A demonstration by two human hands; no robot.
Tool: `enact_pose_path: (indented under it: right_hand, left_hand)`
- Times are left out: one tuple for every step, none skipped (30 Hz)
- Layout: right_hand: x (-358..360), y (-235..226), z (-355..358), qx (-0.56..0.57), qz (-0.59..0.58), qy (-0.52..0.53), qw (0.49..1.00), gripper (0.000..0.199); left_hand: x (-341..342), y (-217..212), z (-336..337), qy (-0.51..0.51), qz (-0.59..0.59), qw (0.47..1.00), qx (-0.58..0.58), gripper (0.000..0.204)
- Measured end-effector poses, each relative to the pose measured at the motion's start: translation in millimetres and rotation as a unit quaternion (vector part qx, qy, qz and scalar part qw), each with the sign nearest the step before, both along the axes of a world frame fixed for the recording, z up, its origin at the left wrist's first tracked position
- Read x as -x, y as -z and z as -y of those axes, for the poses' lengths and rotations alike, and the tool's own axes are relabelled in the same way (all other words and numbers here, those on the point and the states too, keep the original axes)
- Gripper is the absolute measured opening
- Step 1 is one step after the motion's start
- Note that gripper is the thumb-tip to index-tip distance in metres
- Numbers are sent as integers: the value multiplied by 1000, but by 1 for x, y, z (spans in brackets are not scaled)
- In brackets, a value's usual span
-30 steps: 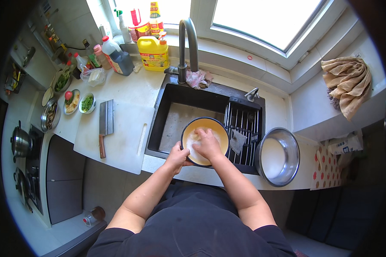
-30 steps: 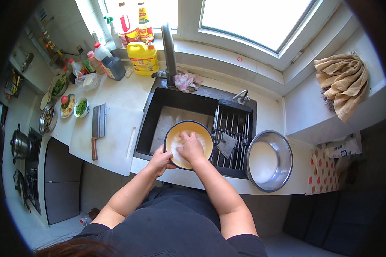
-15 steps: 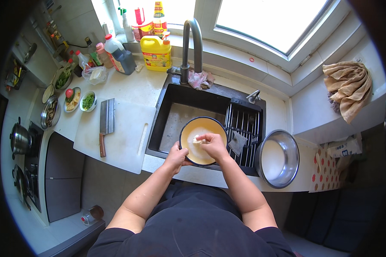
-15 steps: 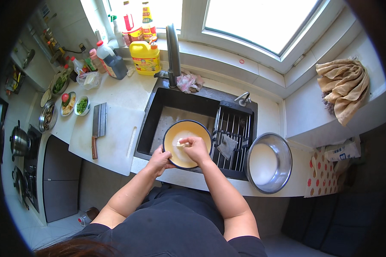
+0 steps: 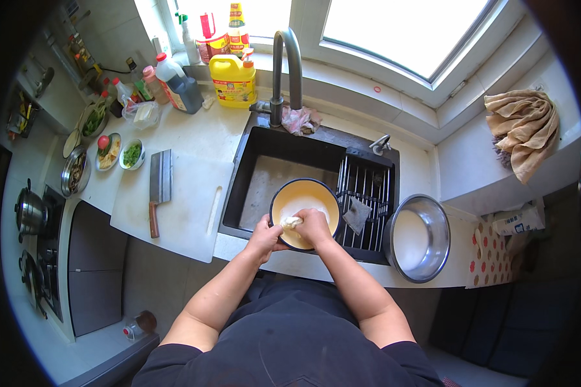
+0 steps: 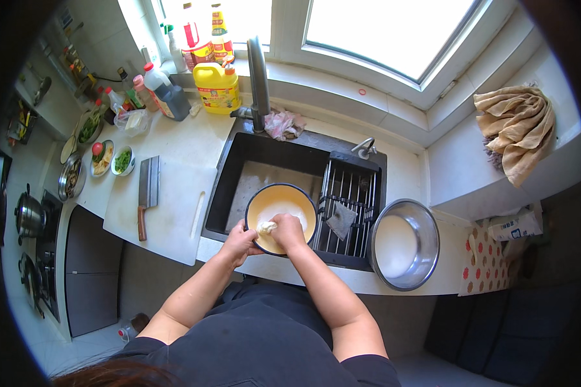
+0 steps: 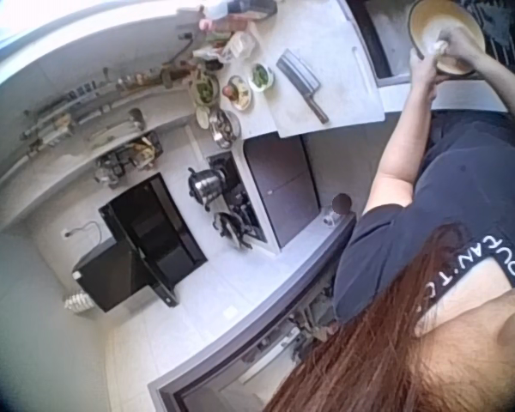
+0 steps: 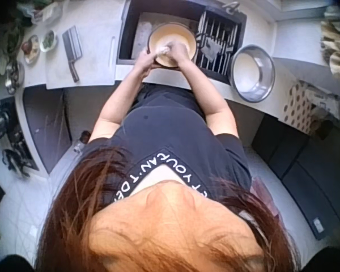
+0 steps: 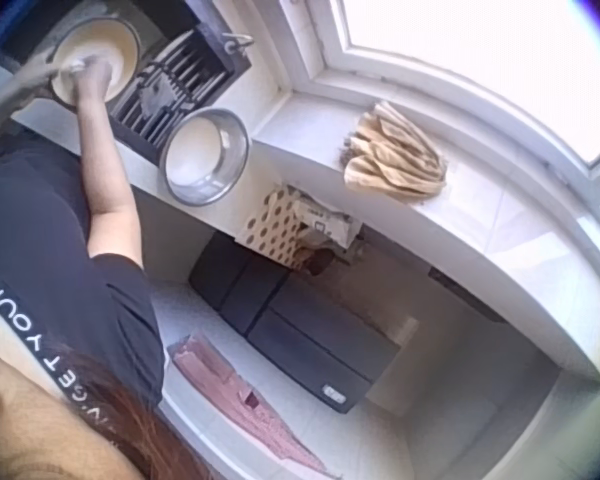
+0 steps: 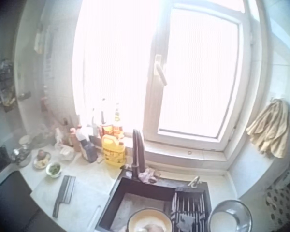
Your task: The person kneads dough in a bowl, washes their hands, cleans a pot in the sink, and mixes ingredients in another bowl using chopsticks.
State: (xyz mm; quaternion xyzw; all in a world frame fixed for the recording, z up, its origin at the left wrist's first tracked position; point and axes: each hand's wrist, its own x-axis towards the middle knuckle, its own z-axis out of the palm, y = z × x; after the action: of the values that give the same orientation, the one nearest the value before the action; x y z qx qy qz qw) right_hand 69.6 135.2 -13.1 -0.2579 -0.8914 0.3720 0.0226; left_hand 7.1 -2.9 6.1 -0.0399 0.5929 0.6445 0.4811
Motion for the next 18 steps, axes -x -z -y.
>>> enact_pose_path:
  right_hand:
    - [0,-4,-1,12,-7,6,1000,18]
    - [1,-6,-1,18,-17,10,1000,17]
    - [2,-8,-2,22,-28,14,999,16]
    - [3,-10,-3,27,-39,19,999,15]
    - [3,-12,-4,21,-47,0,999,17]
    - [3,-14,-6,16,-56,-18,998,19]
    - [2,-16,-7,10,-64,-35,997,21]
    - [1,-14,-10,85,-66,-46,993,24]
    - [1,-11,-12,160,-68,-56,983,27]
    - [1,-10,-14,234,-69,-65,968,31]
    - [0,-10,-16,164,-60,-80,981,35]
    - [0,-17,-16,94,-49,-94,990,39]
    - [-1,-21,-16,24,-38,-108,993,43]
    - [-1,-22,-15,-3,33,-117,993,49]
    - [-1,-20,-12,-11,45,-100,994,49]
    - [-1,-16,-7,-20,56,-82,995,48]
    - [-2,-12,-4,-28,68,-65,995,48]
    - [-1,-2,-4,-47,44,-56,996,40]
  left_hand:
    - [0,0,1,-1,2,1000,-2,43]
    - [1,1,2,-2,5,1000,-4,43]
    - [2,0,2,-3,6,1000,-7,43]
    - [2,0,2,-1,4,1000,-8,43]
    - [2,0,2,0,3,1000,-9,42]
    - [3,0,1,2,2,1000,-10,42]
    - [3,1,1,0,2,1000,-13,42]
    - [3,2,1,-2,2,1000,-16,42]
    - [3,2,1,-4,2,1000,-18,42]
    - [3,2,1,-4,1,1000,-16,42]
    - [4,0,1,-5,0,1000,-15,42]
    - [5,-1,1,-6,0,1000,-13,42]
    - [5,1,2,-4,-1,1000,-8,42]
    - [6,3,3,-2,-2,1000,-4,42]
    - [6,4,3,2,-3,1000,0,42]
    - [5,4,2,7,-5,1000,4,42]
    - [3,3,0,11,-7,1000,7,42]
    - [3,2,0,14,-9,1000,12,43]
